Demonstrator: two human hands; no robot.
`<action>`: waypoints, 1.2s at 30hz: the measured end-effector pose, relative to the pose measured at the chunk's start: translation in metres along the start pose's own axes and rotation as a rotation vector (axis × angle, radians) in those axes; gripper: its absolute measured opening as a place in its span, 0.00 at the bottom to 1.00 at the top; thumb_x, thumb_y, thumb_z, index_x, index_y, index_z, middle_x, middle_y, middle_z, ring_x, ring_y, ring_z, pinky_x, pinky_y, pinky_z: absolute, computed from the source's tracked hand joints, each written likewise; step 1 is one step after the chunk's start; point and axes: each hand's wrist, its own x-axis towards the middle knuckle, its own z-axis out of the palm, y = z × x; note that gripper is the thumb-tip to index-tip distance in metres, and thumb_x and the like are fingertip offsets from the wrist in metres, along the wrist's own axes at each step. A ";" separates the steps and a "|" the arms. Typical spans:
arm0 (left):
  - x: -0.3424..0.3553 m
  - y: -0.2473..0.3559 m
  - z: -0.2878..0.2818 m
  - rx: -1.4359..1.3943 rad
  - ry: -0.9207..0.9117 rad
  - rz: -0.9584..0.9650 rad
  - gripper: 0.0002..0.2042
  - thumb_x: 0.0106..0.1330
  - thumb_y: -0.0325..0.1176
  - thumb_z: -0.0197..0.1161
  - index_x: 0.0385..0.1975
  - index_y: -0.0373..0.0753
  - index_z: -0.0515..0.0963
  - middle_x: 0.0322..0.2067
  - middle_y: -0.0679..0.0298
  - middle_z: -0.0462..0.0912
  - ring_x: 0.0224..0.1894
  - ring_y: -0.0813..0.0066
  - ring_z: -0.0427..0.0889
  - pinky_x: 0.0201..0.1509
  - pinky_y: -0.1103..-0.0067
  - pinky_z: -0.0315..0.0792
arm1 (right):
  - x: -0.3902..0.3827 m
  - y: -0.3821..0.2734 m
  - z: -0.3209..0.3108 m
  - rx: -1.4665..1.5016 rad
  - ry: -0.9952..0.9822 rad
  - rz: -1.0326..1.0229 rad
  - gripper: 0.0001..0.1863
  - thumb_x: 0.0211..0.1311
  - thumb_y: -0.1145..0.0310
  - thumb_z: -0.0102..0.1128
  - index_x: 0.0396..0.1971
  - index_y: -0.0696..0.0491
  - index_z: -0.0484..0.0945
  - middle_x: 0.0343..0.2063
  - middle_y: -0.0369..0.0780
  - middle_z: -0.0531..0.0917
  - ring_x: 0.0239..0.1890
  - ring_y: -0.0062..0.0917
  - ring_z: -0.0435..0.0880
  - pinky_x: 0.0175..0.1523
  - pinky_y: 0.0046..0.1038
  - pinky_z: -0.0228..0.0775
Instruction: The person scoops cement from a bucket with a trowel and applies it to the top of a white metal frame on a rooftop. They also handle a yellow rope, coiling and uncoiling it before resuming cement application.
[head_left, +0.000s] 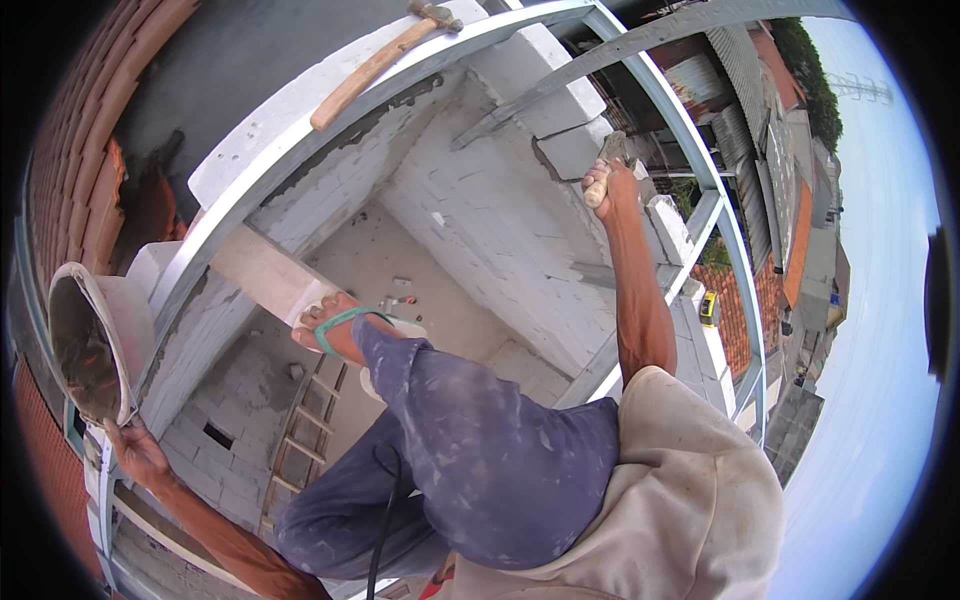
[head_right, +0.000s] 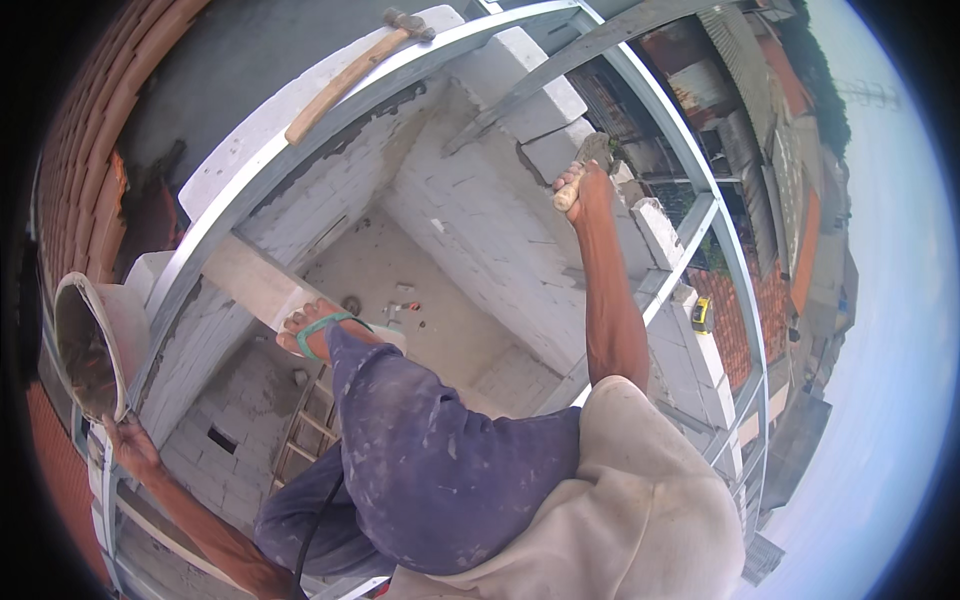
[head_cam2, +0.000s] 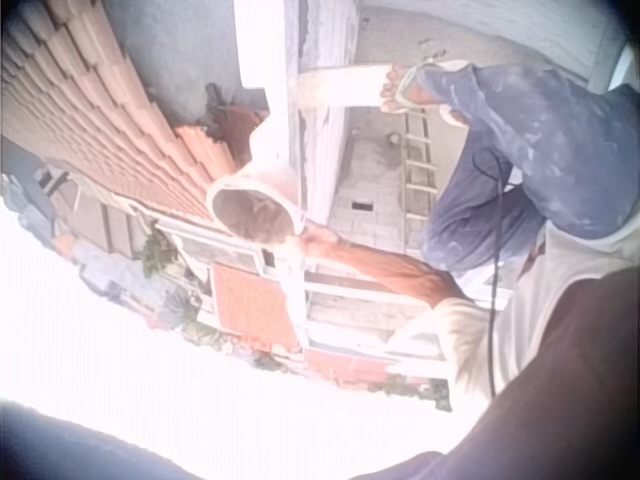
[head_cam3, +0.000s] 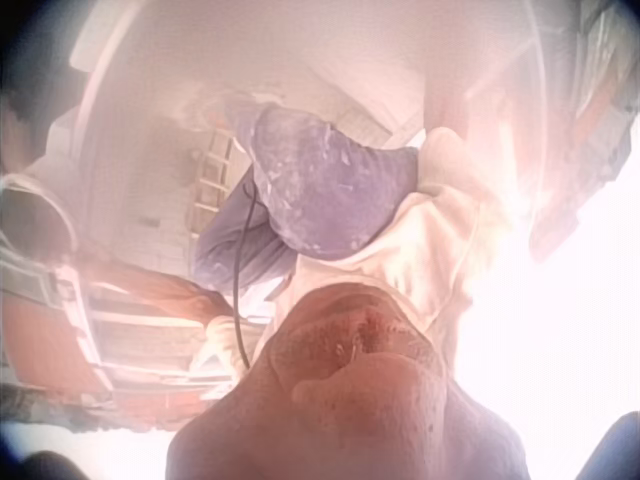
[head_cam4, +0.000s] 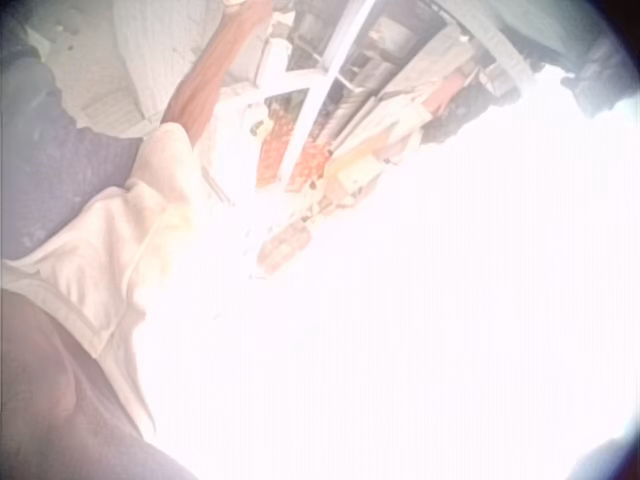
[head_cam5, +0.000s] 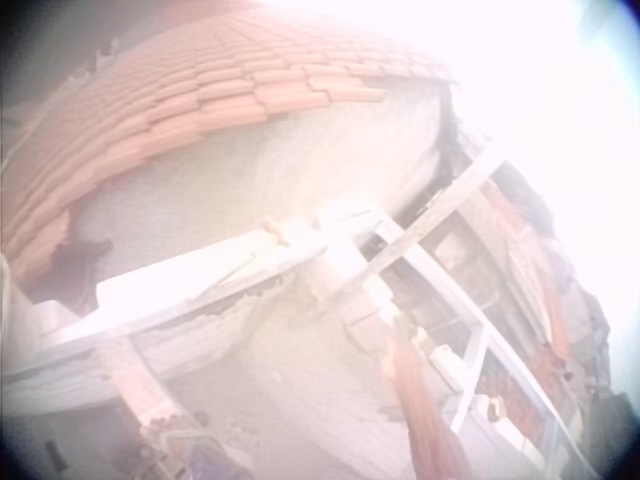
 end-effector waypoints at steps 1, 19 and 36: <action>-0.004 0.002 -0.006 -0.005 0.007 0.003 0.21 0.81 0.29 0.52 0.70 0.31 0.67 0.67 0.56 0.75 0.68 0.66 0.74 0.78 0.60 0.63 | 0.009 0.001 0.021 -0.017 -0.004 0.012 0.15 0.82 0.58 0.39 0.39 0.54 0.67 0.25 0.35 0.71 0.22 0.25 0.70 0.28 0.32 0.70; -0.001 0.002 0.014 0.034 0.006 0.014 0.20 0.80 0.30 0.55 0.67 0.29 0.68 0.64 0.54 0.78 0.65 0.66 0.77 0.74 0.62 0.67 | -0.024 0.011 0.047 -0.032 -0.196 -0.131 0.17 0.82 0.54 0.42 0.44 0.53 0.69 0.25 0.34 0.70 0.21 0.21 0.69 0.25 0.29 0.67; 0.013 0.013 -0.038 0.007 -0.099 -0.073 0.19 0.79 0.29 0.57 0.65 0.28 0.70 0.60 0.52 0.80 0.60 0.63 0.80 0.67 0.65 0.73 | -0.016 -0.003 -0.044 -1.739 0.285 -0.731 0.21 0.67 0.57 0.58 0.30 0.63 0.83 0.29 0.62 0.86 0.36 0.55 0.88 0.44 0.49 0.81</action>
